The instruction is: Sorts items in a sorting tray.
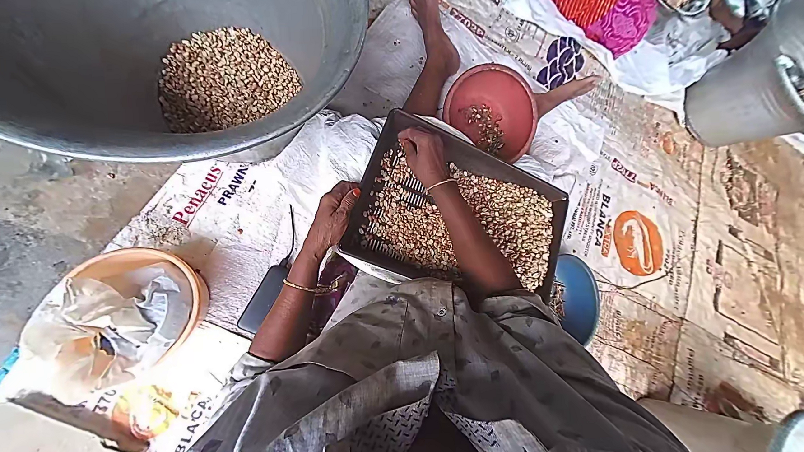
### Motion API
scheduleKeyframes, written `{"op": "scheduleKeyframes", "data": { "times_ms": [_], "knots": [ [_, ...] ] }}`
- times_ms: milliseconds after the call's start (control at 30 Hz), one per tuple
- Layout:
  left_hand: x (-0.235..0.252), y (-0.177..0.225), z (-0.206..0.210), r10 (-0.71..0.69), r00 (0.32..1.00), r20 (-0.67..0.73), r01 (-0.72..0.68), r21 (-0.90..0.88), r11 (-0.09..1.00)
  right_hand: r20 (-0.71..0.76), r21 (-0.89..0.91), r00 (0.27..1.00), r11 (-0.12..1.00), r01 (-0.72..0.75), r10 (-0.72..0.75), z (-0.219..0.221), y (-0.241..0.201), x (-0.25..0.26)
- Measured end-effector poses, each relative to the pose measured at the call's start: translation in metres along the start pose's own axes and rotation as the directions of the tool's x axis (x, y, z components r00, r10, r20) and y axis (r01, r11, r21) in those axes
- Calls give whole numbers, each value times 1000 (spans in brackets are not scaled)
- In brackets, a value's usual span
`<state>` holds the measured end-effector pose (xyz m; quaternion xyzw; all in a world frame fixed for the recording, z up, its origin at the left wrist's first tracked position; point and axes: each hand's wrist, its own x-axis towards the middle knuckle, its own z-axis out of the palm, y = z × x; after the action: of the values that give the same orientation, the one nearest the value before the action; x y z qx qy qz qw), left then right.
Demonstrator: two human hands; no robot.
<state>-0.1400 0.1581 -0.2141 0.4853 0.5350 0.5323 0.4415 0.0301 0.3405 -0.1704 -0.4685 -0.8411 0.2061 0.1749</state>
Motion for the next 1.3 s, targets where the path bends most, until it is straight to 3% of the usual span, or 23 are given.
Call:
{"op": "scheduleKeyframes", "data": {
  "times_ms": [100, 233, 300, 367, 433, 533, 633, 700, 800, 867, 933, 1033, 1133, 1233, 1300],
  "knots": [
    [1, 2, 0, -3, 1000, -2, 3, -2, 1000, 104, -300, 995, 954, 24, 8, 13, -11, 4],
    [0, 4, 1, -26, 1000, 0, 26, -9, 1000, 175, -392, 981, 920, -2, 77, 9, -20, 3],
    [0, 6, -1, -29, 1000, 6, 29, -3, 1000, 225, -279, 974, 959, 44, 21, 2, -20, -5],
    [-2, 5, 0, -28, 1000, 4, 28, -4, 1000, 225, -54, 973, 997, 62, -48, -16, -11, -11],
    [-2, 4, 0, -34, 999, 2, 34, -11, 999, 19, 129, 1000, 992, 0, -3, -46, 5, -11],
    [0, 5, 0, -44, 999, -2, 44, 14, 999, -270, 309, 947, 947, -86, 174, -102, 42, -14],
    [1, 11, -2, -66, 997, 30, 63, 90, 994, -381, 215, 882, 954, -207, 277, -148, 86, -61],
    [-2, 19, -4, -101, 992, 74, 89, 143, 986, -441, 88, 820, 927, -365, 365, -167, 106, -116],
    [-17, 35, -8, -163, 978, 133, 142, 160, 977, -414, -42, 697, 752, -658, 586, -181, 122, -206],
    [-13, 42, -3, -255, 957, 140, 230, 170, 958, -323, 21, 652, 694, -720, 686, -170, 137, -259],
    [-4, 45, 6, -353, 929, 111, 334, 163, 929, -142, 241, 593, 609, -756, 793, -144, 144, -300],
    [7, 43, 15, -368, 929, 24, 361, 146, 921, -43, 494, 519, 469, -732, 854, -122, 142, -315],
    [1, 51, 16, -258, 966, -29, 260, 96, 961, -72, 603, 559, 482, -636, 826, -143, 99, -309],
    [-8, 52, 12, -254, 962, -103, 254, -16, 967, -207, 629, 765, 682, -374, 610, -179, 60, -299],
    [-13, 43, 8, -304, 944, -129, 302, -29, 953, -189, 679, 824, 677, -283, 535, -195, 56, -297]
  ]
}}
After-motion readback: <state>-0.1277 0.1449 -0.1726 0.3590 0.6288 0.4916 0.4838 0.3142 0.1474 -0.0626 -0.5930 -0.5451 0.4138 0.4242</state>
